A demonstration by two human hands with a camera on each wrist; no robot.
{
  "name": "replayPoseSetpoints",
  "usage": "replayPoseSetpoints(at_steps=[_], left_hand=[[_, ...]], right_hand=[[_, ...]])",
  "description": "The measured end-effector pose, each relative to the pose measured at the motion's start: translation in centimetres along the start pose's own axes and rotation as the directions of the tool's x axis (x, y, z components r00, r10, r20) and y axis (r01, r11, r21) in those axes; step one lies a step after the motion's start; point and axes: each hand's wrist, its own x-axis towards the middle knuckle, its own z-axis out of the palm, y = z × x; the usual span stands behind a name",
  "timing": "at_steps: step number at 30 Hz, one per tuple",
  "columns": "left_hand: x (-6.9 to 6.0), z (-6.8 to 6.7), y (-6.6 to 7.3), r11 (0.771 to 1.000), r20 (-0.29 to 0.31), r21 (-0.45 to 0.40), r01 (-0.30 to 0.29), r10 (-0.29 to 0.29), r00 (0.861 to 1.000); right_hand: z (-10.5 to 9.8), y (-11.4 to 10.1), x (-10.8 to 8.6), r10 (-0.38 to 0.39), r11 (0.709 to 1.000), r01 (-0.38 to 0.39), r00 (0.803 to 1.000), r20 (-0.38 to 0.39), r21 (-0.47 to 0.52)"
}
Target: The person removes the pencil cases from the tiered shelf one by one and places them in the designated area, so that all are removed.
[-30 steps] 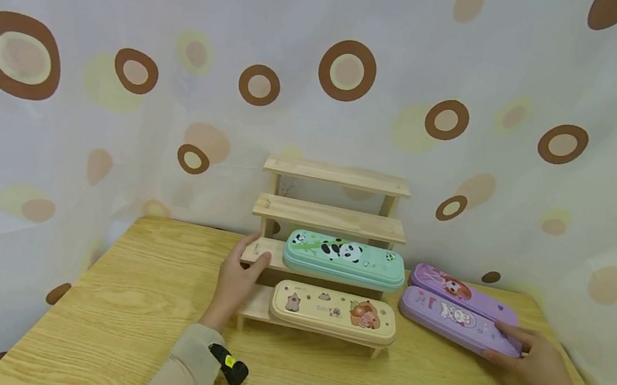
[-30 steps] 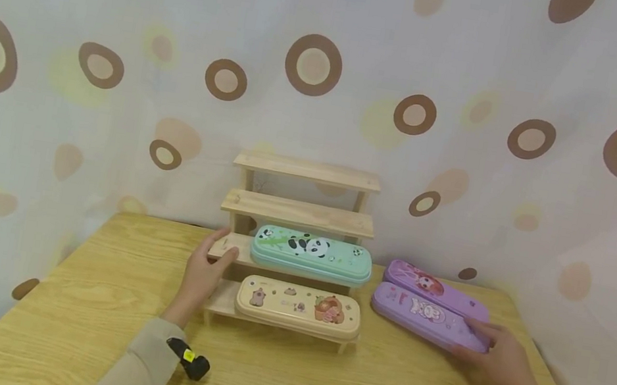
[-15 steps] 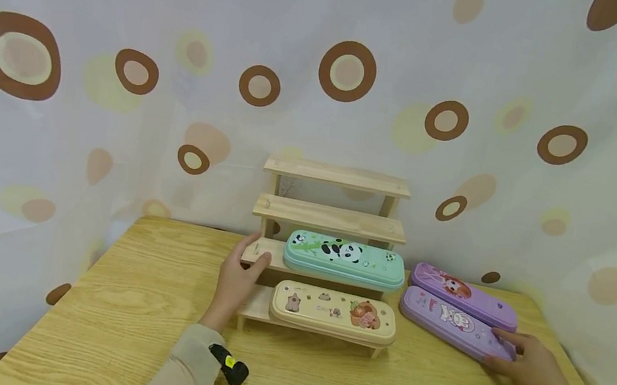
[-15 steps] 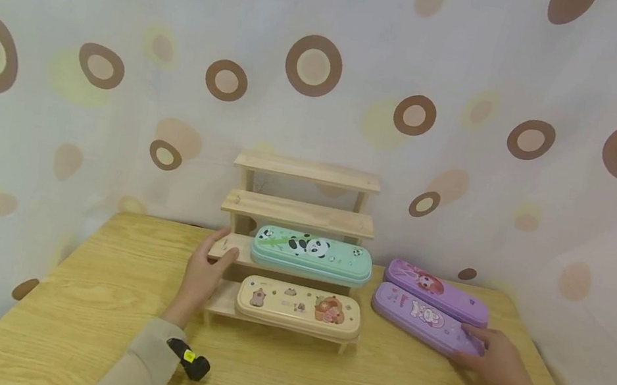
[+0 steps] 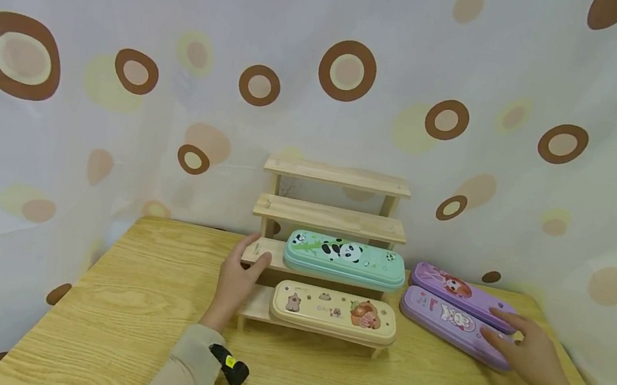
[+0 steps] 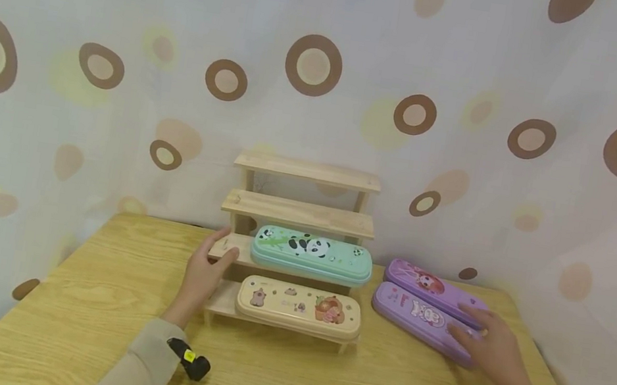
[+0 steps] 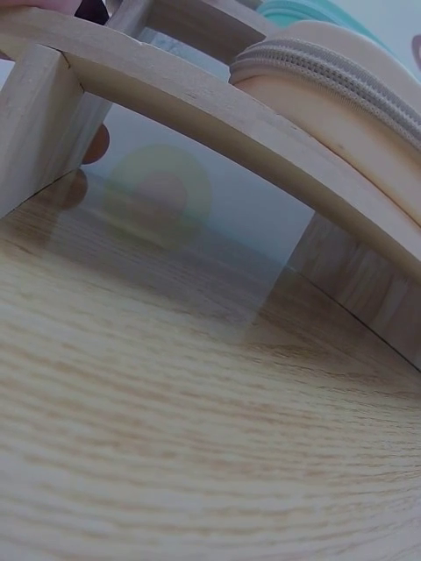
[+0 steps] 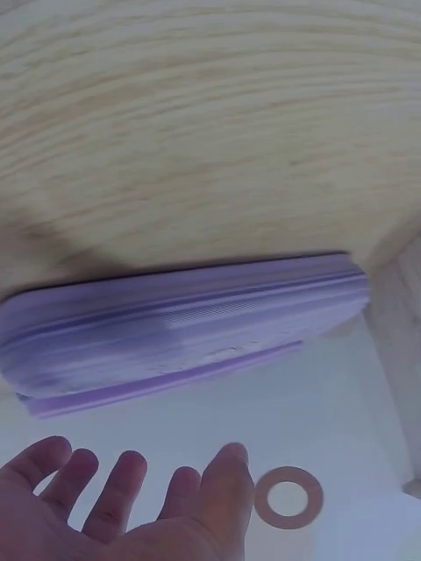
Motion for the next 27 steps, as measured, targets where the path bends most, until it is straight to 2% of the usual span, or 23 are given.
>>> replayPoseSetpoints(at_steps=[4, 7, 11, 15, 21, 27], left_hand=[[0.1, 0.0, -0.1, 1.000, -0.003, 0.001, 0.000, 0.000, 1.000], [0.0, 0.0, -0.1, 1.000, -0.008, -0.001, -0.016, 0.016, 1.000], [0.0, 0.0, 0.0, 1.000, -0.013, -0.003, -0.031, 0.031, 0.999], [0.1, 0.1, 0.1, 1.000, -0.011, 0.001, -0.019, 0.019, 1.000], [0.2, 0.1, 0.1, 1.000, -0.014, 0.005, -0.003, 0.003, 1.000], [0.2, 0.0, -0.1, 1.000, -0.014, 0.010, 0.001, -0.001, 1.000]], right_hand=[[-0.2, -1.5, 0.2, 0.012, 0.996, -0.014, 1.000, 0.015, 0.094], [-0.2, -2.4, 0.5, -0.002, 0.988, 0.002, 1.000, -0.002, 0.156], [-0.1, -3.3, 0.9, -0.034, 0.986, 0.042, 0.998, -0.052, 0.161], [0.2, -4.0, 1.3, -0.068, 0.981, 0.084, 0.993, -0.094, 0.173], [1.0, -5.6, 1.9, -0.150, 0.947, 0.193, 0.973, -0.176, 0.258], [1.6, -7.7, 2.4, -0.208, 0.909, 0.263, 0.959, -0.195, 0.323]])
